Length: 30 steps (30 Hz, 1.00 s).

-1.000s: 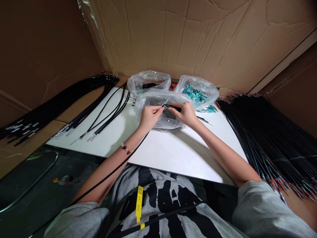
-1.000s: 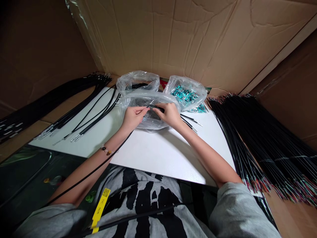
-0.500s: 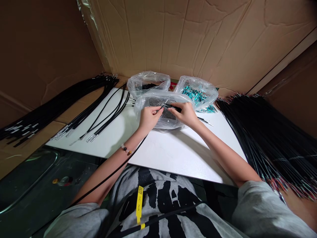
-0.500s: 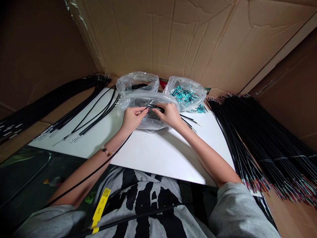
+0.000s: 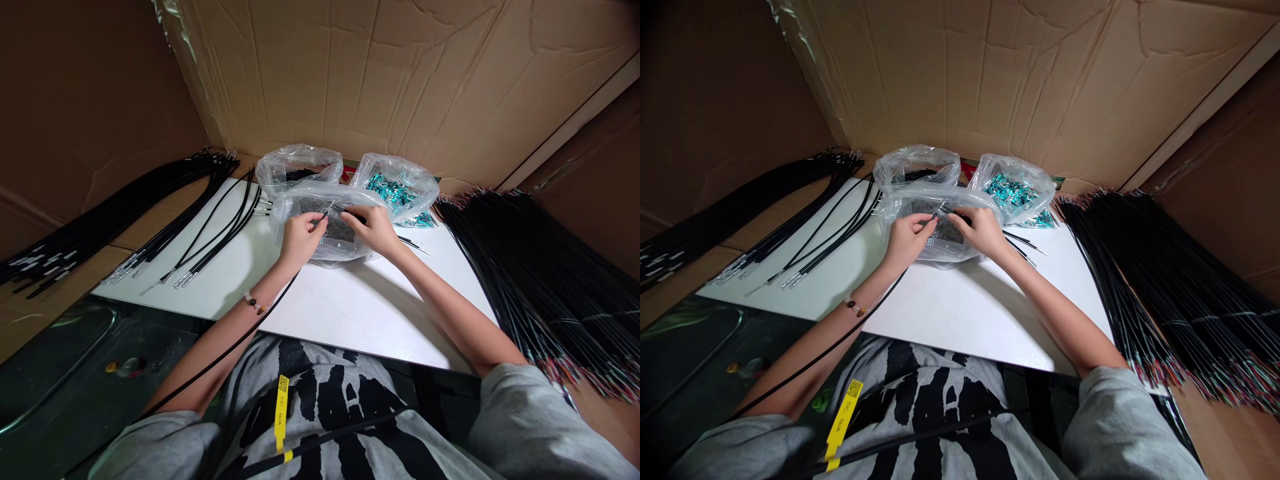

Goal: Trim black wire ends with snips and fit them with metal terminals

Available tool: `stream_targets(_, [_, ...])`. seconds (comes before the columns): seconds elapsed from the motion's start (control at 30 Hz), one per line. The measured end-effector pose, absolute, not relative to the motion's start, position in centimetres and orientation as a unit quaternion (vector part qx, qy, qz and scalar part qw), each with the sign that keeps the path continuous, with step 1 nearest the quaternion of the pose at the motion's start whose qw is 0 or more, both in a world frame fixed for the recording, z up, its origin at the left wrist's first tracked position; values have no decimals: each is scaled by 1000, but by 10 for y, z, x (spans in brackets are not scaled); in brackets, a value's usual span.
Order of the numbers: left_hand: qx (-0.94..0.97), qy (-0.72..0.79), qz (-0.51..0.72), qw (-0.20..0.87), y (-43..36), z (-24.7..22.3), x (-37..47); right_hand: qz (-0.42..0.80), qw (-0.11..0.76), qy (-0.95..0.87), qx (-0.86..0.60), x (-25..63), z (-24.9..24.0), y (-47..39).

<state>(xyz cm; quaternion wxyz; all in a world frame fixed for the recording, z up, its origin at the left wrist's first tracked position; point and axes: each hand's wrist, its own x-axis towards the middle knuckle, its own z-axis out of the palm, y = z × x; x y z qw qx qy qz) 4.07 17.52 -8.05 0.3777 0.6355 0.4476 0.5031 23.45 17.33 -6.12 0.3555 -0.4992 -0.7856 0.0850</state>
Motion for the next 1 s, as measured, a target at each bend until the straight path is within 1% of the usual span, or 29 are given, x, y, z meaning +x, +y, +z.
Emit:
stream_targets(0.17, [620,420,451,486,176,-77,40,122,340,-783,-507,233,-61,173])
stream_targets(0.3, [614,397,429,531,176,-74,39,128,330,-783,-511,233,-62,174])
stream_targets(0.8, [623,373,446,523,173,-75,40,192,268,-809,-487,238,-57,176])
stream_targets(1.0, [624,368,447,525,174,-74,40,172,256,-822,-478,240,-57,176])
